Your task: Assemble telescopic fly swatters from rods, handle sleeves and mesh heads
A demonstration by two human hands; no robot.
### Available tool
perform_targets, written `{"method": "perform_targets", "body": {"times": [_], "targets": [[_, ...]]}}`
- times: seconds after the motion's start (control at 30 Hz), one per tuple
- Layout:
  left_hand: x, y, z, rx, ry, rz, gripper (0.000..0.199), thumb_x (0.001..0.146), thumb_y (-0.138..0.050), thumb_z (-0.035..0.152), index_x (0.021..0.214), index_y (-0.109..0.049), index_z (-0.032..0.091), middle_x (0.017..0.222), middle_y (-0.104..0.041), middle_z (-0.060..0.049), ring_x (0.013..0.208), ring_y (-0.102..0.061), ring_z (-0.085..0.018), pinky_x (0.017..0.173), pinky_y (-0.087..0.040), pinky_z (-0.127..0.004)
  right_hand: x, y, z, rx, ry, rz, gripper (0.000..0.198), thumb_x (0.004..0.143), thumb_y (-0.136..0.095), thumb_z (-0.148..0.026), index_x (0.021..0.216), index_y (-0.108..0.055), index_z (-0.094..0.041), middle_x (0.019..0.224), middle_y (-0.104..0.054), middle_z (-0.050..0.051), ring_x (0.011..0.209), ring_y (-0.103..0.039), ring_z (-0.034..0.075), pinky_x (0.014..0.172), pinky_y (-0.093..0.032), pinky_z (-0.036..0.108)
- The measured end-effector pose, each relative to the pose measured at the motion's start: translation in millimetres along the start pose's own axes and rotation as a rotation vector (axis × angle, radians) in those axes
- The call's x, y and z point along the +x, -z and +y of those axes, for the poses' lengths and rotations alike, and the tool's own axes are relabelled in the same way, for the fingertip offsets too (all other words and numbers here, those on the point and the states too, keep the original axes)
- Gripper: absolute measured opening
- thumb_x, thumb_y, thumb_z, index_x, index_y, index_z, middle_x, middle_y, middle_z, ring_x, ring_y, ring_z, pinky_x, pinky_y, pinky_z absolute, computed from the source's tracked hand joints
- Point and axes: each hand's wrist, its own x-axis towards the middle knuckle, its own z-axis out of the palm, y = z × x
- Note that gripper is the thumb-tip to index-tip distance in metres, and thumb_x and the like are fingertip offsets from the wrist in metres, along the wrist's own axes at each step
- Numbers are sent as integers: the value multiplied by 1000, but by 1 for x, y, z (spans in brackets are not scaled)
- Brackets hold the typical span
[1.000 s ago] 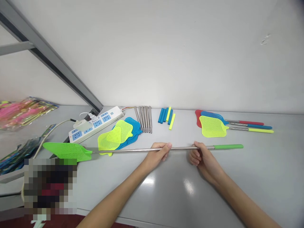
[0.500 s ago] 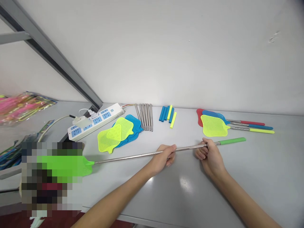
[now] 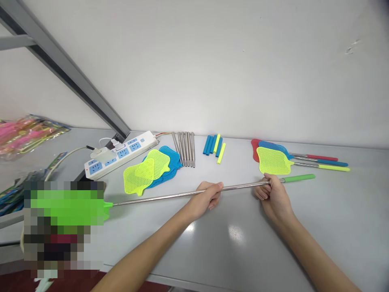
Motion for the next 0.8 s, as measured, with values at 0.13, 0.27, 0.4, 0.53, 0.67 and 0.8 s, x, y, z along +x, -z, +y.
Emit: {"method": "perform_targets", "body": {"times": [0.13, 0.27, 0.4, 0.53, 0.67, 0.8], "targets": [[0, -1, -3, -1, -1, 2, 42, 81, -34, 36, 45, -23, 18, 37, -27, 5, 39, -28, -7, 46, -22, -25, 0, 1, 2, -4, 29, -10, 38, 70, -50, -28, 45, -23, -19, 40, -16, -8, 33, -21, 6, 36, -19, 24], [1, -5, -10, -69, 26, 11, 42, 80, -35, 38, 45, -22, 19, 36, -24, 6, 37, -27, -6, 44, -22, -24, -1, 2, 2, 12, 56, -49, 40, 71, -49, -30, 42, -24, -19, 38, -21, -7, 34, -24, 6, 37, -21, 25], [2, -6, -12, -119, 35, 17, 42, 79, -36, 38, 44, -22, 19, 35, -24, 6, 35, -27, -6, 42, -22, -24, 2, 7, -1, 54, 97, -48, 40, 72, -48, -32, 41, -27, -18, 38, -23, -7, 34, -26, 6, 36, -22, 24], [2, -5, -10, -127, 55, 24, 43, 79, -36, 38, 44, -21, 19, 35, -23, 7, 35, -27, -6, 42, -22, -23, 8, 12, -5, 53, 147, 2, 39, 72, -48, -31, 42, -28, -17, 39, -23, -7, 34, -26, 5, 35, -21, 22], [2, -7, -11, -107, 61, 18, 43, 80, -36, 39, 44, -23, 18, 36, -24, 6, 37, -28, -6, 44, -23, -23, 10, 13, -7, 49, 152, 30, 38, 72, -48, -30, 42, -29, -17, 39, -25, -7, 34, -25, 5, 34, -20, 22], [3, -4, -13, -136, 53, 29, 43, 79, -36, 42, 45, -25, 18, 36, -25, 7, 36, -28, -6, 43, -23, -23, 14, 17, -14, 66, 136, 50, 36, 71, -49, -28, 43, -29, -17, 38, -25, -7, 33, -25, 5, 34, -21, 22]]}}
